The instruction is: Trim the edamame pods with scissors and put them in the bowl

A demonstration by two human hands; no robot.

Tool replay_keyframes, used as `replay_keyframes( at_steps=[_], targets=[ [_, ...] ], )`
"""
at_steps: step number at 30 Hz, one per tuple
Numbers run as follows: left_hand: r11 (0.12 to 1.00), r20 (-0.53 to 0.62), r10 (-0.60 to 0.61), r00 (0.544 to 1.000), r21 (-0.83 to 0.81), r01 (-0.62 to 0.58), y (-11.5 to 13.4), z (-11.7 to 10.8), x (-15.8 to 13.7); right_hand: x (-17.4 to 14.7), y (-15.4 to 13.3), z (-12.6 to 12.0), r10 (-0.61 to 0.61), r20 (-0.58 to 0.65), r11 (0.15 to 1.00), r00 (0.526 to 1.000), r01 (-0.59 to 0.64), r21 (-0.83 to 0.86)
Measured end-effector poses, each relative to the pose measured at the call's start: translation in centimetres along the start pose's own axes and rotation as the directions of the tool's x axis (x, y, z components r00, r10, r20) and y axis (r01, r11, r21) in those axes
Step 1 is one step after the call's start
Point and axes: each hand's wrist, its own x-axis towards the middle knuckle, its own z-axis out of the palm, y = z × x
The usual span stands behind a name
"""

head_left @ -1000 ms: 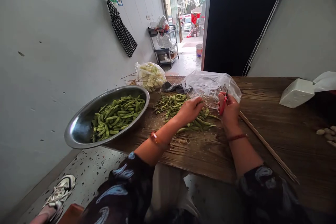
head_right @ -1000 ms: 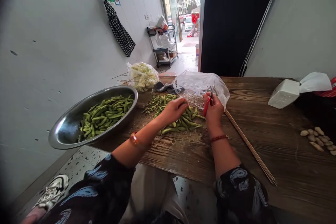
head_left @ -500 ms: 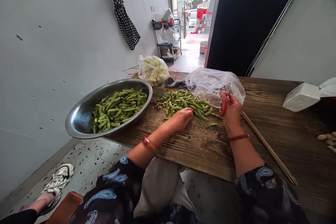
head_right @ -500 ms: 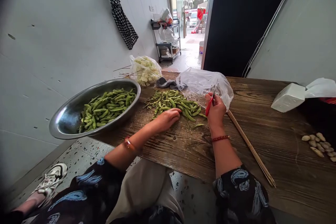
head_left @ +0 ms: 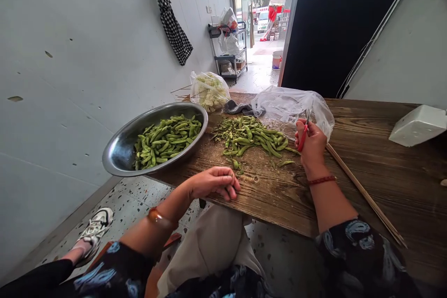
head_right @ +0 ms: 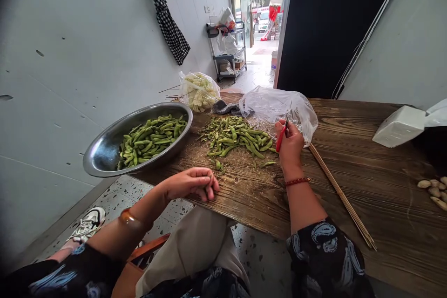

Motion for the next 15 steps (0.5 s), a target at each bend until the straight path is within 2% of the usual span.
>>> replay_keyframes(
  at_steps=[2, 4, 6, 7, 8, 9, 10, 11, 12, 13, 14, 15],
  targets=[
    [0.991, -0.153, 0.079, 0.985, -0.099, -0.095, -0.1, -1.1, 2.3, 0.0, 0.0, 0.0, 0.017, -0.006, 1.0, 1.0, -0.017, -0.002],
    [0.969, -0.326, 0.151, 0.933, -0.14, -0.206, 0.8, -2.1, 4.8, 0.1, -0.2, 0.0, 0.015, -0.019, 1.0, 1.0, -0.015, 0.003],
    [0.927, -0.518, 0.239, 0.821, -0.129, -0.352, 2.2, -2.3, 6.9, 0.3, -0.8, -0.1, -0.006, -0.045, 0.999, 0.999, 0.008, 0.034],
    [0.904, -0.577, 0.283, 0.766, -0.108, -0.414, 2.8, -1.9, 7.7, 0.4, -1.1, -0.3, -0.021, -0.068, 0.998, 0.998, 0.025, 0.061],
    [0.886, -0.594, 0.32, 0.738, -0.088, -0.456, 3.3, -1.1, 8.1, 0.6, -1.5, -0.5, -0.035, -0.097, 0.995, 0.995, 0.044, 0.093],
    [0.881, -0.561, 0.346, 0.752, -0.082, -0.466, 3.6, 0.1, 8.3, 0.9, -1.9, -0.8, -0.05, -0.136, 0.989, 0.989, 0.068, 0.129],
    [0.891, -0.472, 0.352, 0.808, -0.094, -0.444, 3.6, 1.6, 8.3, 1.2, -2.2, -1.1, -0.062, -0.176, 0.983, 0.982, 0.09, 0.16],
    [0.916, -0.332, 0.328, 0.884, -0.116, -0.383, 3.4, 3.5, 8.2, 1.5, -2.5, -1.5, -0.071, -0.215, 0.977, 0.974, 0.111, 0.182],
    [0.948, -0.143, 0.26, 0.955, -0.148, -0.281, 2.9, 5.4, 7.9, 1.8, -2.6, -1.9, -0.077, -0.257, 0.972, 0.963, 0.129, 0.194],
    [0.973, 0.082, 0.162, 0.983, -0.182, -0.145, 2.2, 7.4, 7.8, 2.1, -2.7, -2.3, -0.074, -0.291, 0.97, 0.954, 0.137, 0.202],
    [0.979, 0.271, 0.081, 0.959, -0.204, -0.025, 1.4, 9.1, 7.7, 2.4, -2.7, -2.6, -0.065, -0.32, 0.968, 0.945, 0.138, 0.209],
    [0.976, 0.395, 0.019, 0.919, -0.207, 0.068, 0.6, 10.6, 7.9, 2.7, -2.6, -3.0, -0.051, -0.341, 0.967, 0.939, 0.131, 0.216]
  ],
)
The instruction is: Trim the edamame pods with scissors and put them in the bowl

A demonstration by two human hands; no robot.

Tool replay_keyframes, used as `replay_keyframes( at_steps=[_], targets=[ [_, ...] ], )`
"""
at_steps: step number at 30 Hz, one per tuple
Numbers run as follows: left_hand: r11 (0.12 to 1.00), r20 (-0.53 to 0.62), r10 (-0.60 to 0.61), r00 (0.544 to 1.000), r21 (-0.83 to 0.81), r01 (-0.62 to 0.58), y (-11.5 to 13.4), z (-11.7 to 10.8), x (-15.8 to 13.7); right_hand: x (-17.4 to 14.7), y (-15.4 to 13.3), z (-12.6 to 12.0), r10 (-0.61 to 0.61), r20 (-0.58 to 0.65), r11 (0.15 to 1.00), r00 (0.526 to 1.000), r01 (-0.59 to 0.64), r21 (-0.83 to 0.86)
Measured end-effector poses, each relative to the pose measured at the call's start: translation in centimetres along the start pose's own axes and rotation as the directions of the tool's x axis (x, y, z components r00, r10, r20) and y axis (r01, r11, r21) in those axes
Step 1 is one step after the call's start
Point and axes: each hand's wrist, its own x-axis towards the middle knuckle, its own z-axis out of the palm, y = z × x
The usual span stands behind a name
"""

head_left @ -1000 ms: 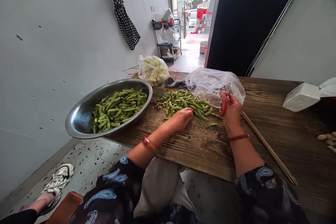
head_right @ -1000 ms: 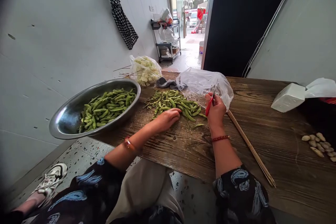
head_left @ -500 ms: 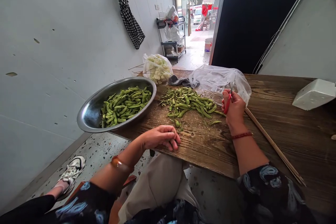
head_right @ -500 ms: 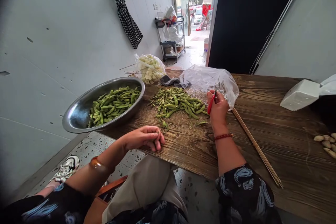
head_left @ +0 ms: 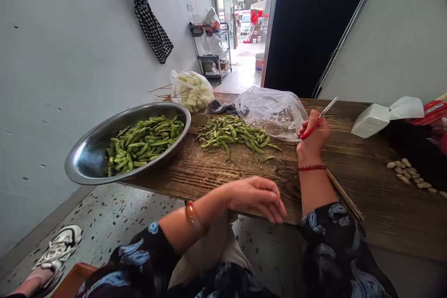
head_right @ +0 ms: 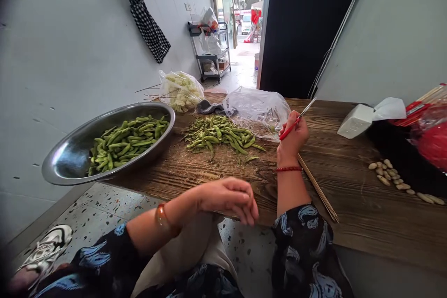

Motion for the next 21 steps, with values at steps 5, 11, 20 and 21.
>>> replay_keyframes(
  at_steps=[5, 11, 20, 21],
  targets=[
    [0.996, -0.14, 0.073, 0.988, -0.048, -0.08, -0.7, -1.0, 4.0, 0.9, 0.2, -0.8, 0.037, -0.039, 0.999, 0.999, -0.037, -0.013],
    [0.9, -0.608, 0.41, 0.68, 0.147, -0.411, 4.2, -4.5, 6.7, 0.8, -0.3, -0.4, -0.012, -0.056, 0.998, 0.998, 0.009, -0.059],
    [0.908, -0.529, 0.38, 0.759, 0.368, -0.198, 0.6, -1.5, 14.6, 0.3, 0.1, -0.4, -0.055, -0.008, 0.996, 0.998, 0.054, -0.077],
    [0.879, -0.541, 0.418, 0.73, 0.443, -0.175, 1.1, -2.0, 15.0, 0.2, 0.1, -0.4, -0.05, -0.003, 0.996, 0.999, 0.049, -0.077]
  ],
)
